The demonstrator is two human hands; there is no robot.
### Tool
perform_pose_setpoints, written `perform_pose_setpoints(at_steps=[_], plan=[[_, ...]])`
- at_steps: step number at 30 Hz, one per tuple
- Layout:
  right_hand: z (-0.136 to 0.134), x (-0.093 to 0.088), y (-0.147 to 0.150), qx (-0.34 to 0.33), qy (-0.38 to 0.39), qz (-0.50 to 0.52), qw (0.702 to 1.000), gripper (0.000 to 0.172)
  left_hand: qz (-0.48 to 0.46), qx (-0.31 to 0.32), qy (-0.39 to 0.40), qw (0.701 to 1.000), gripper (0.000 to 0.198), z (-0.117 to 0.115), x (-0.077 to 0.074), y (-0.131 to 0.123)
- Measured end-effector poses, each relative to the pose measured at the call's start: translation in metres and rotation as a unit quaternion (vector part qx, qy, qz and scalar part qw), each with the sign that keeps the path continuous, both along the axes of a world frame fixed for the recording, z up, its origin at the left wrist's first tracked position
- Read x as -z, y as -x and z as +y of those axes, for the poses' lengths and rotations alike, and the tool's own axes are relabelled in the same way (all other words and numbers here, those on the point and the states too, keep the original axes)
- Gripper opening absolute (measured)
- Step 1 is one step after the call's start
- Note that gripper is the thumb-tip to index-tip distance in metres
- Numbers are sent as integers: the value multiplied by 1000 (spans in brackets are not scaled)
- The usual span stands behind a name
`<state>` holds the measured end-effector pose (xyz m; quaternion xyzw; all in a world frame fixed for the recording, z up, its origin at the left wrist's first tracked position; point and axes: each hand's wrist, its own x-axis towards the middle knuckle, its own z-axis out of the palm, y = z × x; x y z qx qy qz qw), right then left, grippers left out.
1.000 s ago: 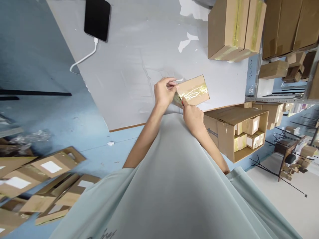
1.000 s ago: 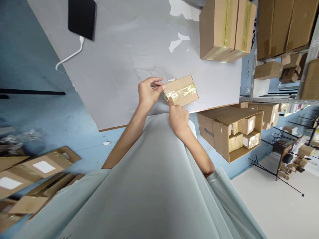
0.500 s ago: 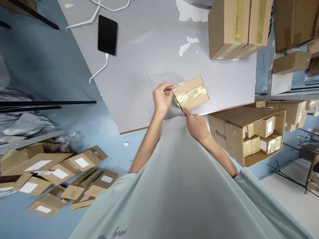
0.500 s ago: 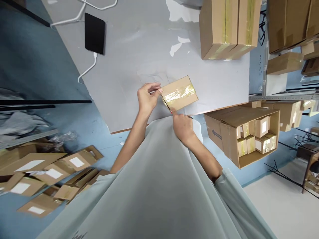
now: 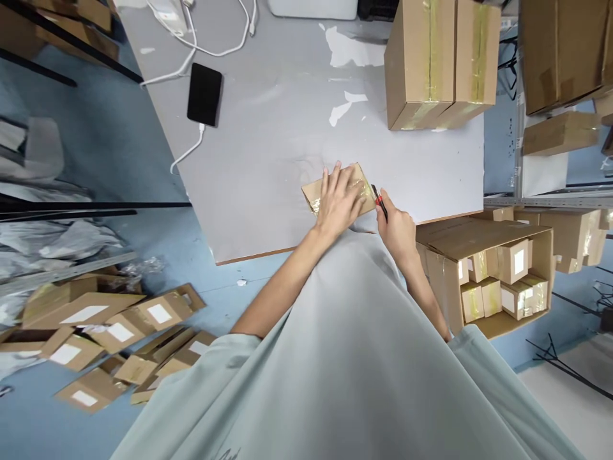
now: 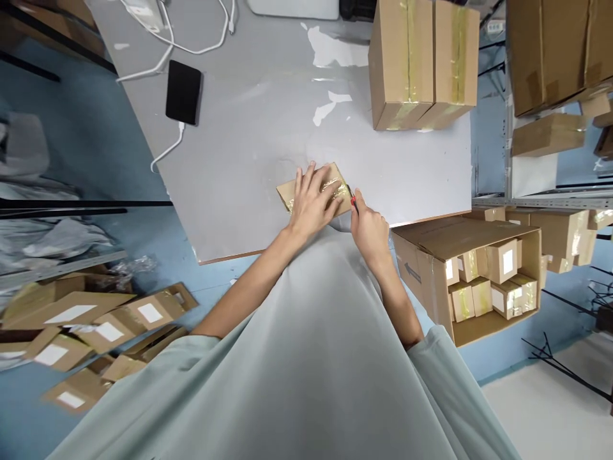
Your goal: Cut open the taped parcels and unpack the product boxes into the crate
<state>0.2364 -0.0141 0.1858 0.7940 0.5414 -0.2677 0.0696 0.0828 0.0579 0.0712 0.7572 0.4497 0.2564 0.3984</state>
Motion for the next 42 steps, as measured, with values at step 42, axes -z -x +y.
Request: perform_pose_setpoints(at_steps=[42], plan=[[46,9,37,-64,121,-169,976,66,65,107,-34,992,92,7,11,19]])
